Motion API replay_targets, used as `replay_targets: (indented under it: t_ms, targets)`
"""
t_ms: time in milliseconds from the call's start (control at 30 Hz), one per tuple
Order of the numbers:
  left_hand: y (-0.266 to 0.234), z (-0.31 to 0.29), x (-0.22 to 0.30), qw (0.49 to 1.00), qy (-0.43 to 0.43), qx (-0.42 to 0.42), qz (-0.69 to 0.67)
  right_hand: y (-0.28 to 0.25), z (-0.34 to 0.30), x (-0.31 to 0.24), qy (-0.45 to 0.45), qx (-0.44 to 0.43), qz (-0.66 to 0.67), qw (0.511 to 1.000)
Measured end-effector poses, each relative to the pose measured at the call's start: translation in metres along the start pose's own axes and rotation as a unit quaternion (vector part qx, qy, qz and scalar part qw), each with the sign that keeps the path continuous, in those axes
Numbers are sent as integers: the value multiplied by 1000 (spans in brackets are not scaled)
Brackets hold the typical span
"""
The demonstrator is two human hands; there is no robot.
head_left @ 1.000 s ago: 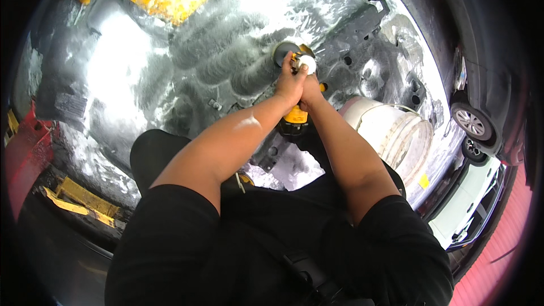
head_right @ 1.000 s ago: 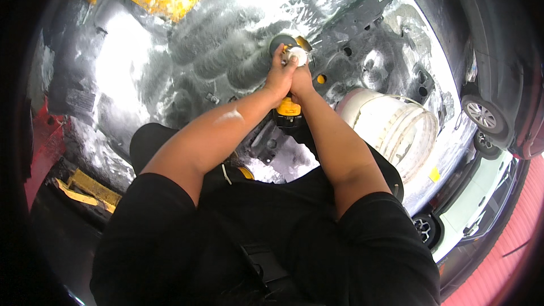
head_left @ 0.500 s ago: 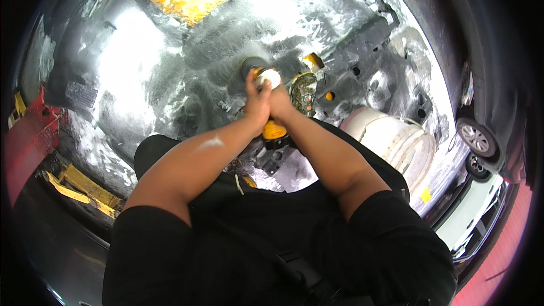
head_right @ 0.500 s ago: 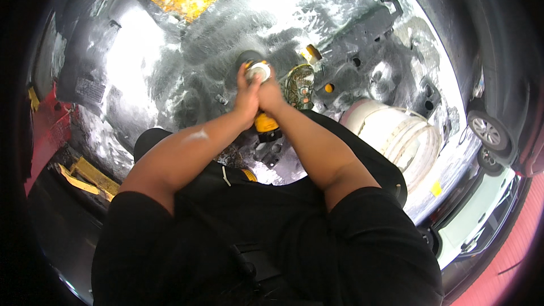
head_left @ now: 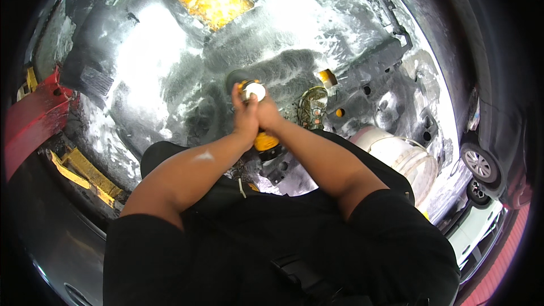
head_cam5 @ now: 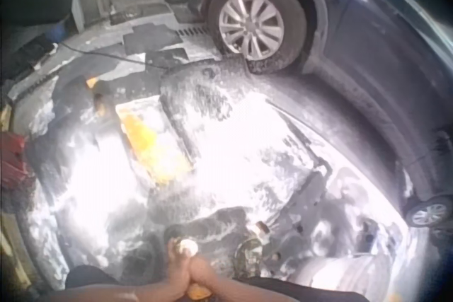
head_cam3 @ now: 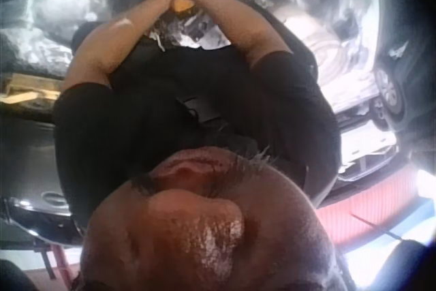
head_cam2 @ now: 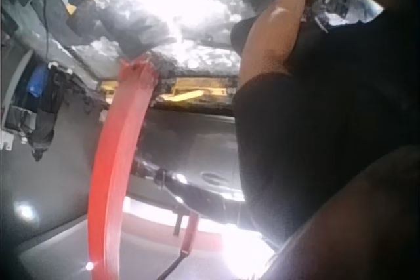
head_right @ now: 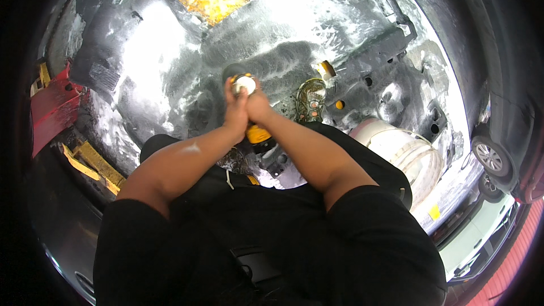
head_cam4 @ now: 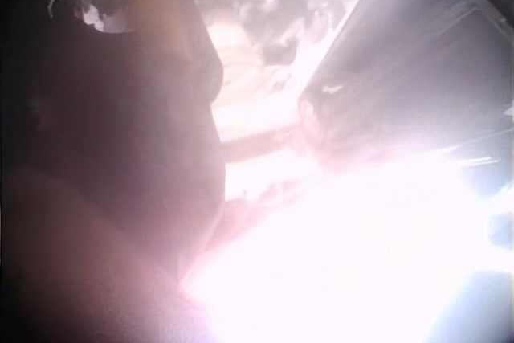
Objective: The person uses a yellow power polisher to apply a white compound to the hood of a silver car. They move the tool in circular motions across the surface, occasionally pausing to reposition or add more compound from a nearby bucket.
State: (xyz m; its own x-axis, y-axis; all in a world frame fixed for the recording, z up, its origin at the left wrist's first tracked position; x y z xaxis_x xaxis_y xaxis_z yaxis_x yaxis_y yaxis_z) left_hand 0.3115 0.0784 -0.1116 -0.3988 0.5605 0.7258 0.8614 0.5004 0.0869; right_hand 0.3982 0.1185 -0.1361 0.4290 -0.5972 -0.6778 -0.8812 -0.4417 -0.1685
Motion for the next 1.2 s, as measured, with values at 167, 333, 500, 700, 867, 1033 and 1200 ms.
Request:
replay_targets:
  t_ms: [167,333,500,700,867,1033,1200]
  targets:
    - [-7,8,10,998,-43,-39,-40,10,-1,-18,15,7,-41,999]
    - [93,71,-4,989,42,-135,-40,-88,51,-9,26,111,37,993]
    - [153,80,25,986,-1,-144,-82,-145,71,-43,27,114,-35,992]
    - [12,55,1,995,48,1,-88,-18,62,-28,-70,8,-146,987]
    - [-58,20,50,989,-11,81,-122,62,32,-67,-54,-93,-54,993]
    - [-23,40,43,985,7,5,-170,22,39,-81,-10,-24,-116,993]
    - [78,121,65,982,32,-112,-150,-74,142,-68,-52,102,-120,986]
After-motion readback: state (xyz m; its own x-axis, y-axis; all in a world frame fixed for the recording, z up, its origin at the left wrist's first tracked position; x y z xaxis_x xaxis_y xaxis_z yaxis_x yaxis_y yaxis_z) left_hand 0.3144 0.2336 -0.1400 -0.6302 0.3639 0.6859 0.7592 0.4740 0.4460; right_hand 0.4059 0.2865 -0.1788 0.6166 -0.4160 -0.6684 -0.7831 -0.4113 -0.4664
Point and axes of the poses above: each hand's wrist, its own z-axis towards the middle knuckle, its own y-axis out of the palm, x = y × z, the point moved 7 cm from there along z, towards the middle knuckle, and after that the axes turned 2 degrees about x, right-handed, at the moved point
